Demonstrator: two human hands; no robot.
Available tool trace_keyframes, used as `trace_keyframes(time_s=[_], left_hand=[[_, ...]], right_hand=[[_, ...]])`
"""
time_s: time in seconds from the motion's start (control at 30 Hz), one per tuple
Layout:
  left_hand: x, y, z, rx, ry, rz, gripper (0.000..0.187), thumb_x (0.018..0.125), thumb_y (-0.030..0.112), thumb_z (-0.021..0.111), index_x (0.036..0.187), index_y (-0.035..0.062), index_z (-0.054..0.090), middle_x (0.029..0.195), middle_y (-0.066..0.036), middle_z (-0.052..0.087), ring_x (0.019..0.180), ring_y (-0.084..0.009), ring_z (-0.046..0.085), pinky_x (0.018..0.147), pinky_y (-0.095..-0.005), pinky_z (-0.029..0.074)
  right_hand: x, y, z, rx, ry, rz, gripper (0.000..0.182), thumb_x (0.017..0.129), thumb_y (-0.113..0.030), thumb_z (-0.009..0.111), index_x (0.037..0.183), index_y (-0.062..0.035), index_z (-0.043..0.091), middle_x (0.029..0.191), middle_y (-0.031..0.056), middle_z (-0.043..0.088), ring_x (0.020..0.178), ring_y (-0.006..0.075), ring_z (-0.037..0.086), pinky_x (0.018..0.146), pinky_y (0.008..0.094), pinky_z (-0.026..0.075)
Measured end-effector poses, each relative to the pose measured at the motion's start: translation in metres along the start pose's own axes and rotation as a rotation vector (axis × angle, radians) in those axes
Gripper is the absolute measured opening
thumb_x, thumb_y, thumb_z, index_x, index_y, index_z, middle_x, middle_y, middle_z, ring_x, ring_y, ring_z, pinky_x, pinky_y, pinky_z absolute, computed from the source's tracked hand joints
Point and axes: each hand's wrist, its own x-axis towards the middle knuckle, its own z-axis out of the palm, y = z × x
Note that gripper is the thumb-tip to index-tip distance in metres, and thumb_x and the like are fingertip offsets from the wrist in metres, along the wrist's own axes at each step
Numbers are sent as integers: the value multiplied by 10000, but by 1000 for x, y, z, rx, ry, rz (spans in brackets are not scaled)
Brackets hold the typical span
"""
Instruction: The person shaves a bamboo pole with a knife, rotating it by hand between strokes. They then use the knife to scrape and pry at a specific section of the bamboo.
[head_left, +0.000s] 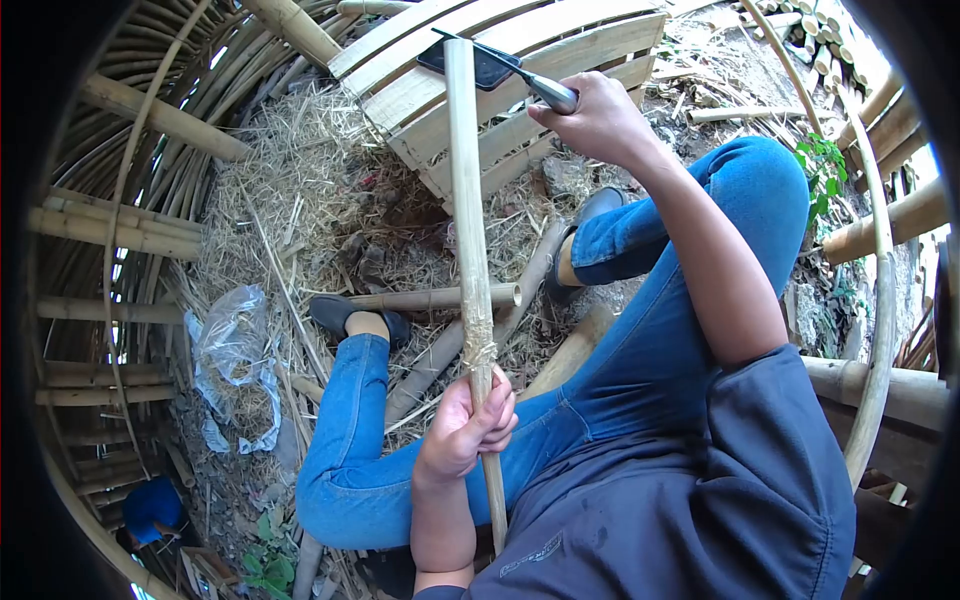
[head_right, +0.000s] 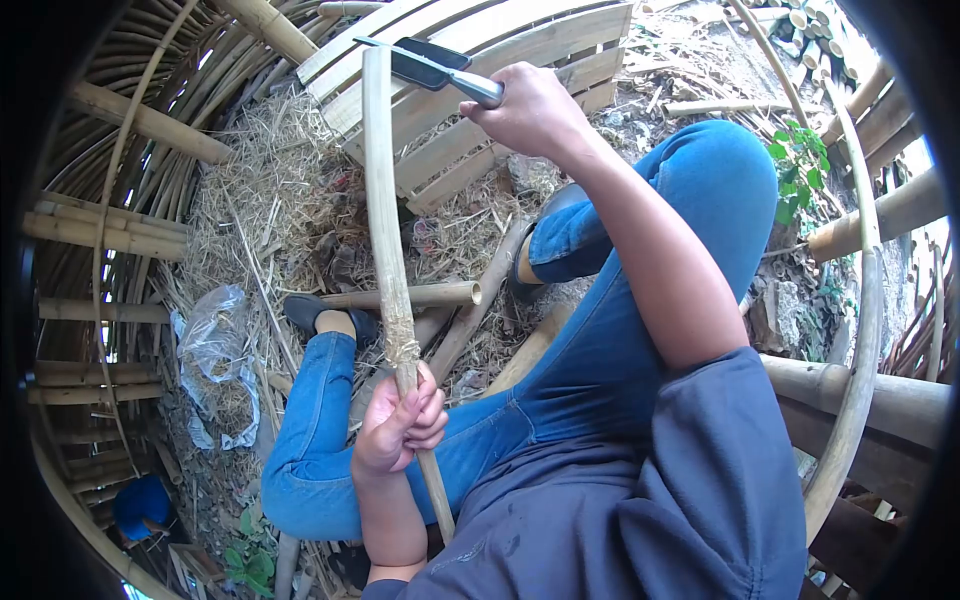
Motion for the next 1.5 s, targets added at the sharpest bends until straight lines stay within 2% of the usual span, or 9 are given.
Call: trace_keyframes(time_s=[0.13, 0.17, 0.3, 0.43, 0.63, 0.83, 0.97, 1.27, 1.5], left_hand=[[-3, 5, -11, -64, 85, 43, 205, 1061, 259, 540, 987, 107, 426, 676, 58, 321, 516, -22, 257, 436, -193, 199], [-4, 8, -11, -107, 153, 62, 158, 1071, 266, 516, 1061, 117, 466, 673, 65, 311, 511, -18, 245, 431, -190, 192], [0, 9, -24, -151, 292, 166, 153, 1069, 206, 496, 1178, 99, 505, 689, 64, 329, 516, -10, 250, 437, -185, 209], [0, 11, -26, 37, 406, 203, 233, 1070, 183, 450, 1220, 10, 494, 754, 49, 370, 569, -24, 313, 488, -179, 281], [11, 3, -18, 120, 554, 171, 281, 1108, 291, 403, 1175, 43, 515, 738, 44, 374, 596, -25, 331, 511, -188, 314], [6, 4, -23, 65, 531, 136, 276, 1110, 318, 387, 1101, 81, 528, 674, 72, 328, 544, -8, 302, 440, -171, 234], [9, -3, -21, 137, 564, 185, 274, 1111, 333, 395, 1040, 97, 515, 657, 69, 345, 493, -5, 271, 418, -183, 195], [27, -33, -17, 364, 781, 259, 253, 1102, 261, 438, 932, 79, 485, 617, 68, 368, 456, -6, 306, 400, -203, 229], [32, -40, -20, 482, 830, 236, 277, 1103, 253, 425, 907, 68, 490, 637, 53, 384, 488, -12, 338, 422, -211, 261]], right_hand=[[1, 11, 1, 94, 45, -112, 398, 858, -384, 752, 804, -5, 643, 619, 54, 547, 597, 155, 552, 592, 359, 450], [3, 13, -1, 107, -9, -111, 309, 873, -314, 746, 900, -21, 652, 664, 11, 534, 625, 107, 542, 588, 311, 442], [-14, -4, -15, 408, -233, -92, 218, 943, -190, 673, 1065, -20, 614, 709, -10, 541, 626, 65, 533, 584, 242, 441], [-25, -18, -11, 247, -324, -202, 270, 1013, -276, 618, 1120, -29, 592, 745, 20, 565, 678, 95, 573, 628, 295, 479], [-44, -26, 38, 227, -365, -500, 325, 972, -237, 645, 1192, -8, 575, 855, 212, 685, 776, 364, 686, 696, 443, 506], [-56, -33, 53, 52, -373, -465, 326, 873, -344, 723, 903, -21, 688, 693, 162, 668, 694, 364, 688, 661, 448, 547], [-62, -44, 47, -185, -465, -445, 369, 832, -407, 714, 769, -44, 729, 747, 186, 702, 732, 367, 709, 708, 473, 582], [-64, -21, 79, -208, -415, -369, 159, 684, -179, 692, 744, -31, 706, 702, 202, 680, 703, 397, 691, 687, 469, 572], [-49, -1, 107, -221, -340, -408, 135, 644, -149, 688, 719, -37, 701, 698, 200, 678, 681, 396, 690, 676, 472, 572]])
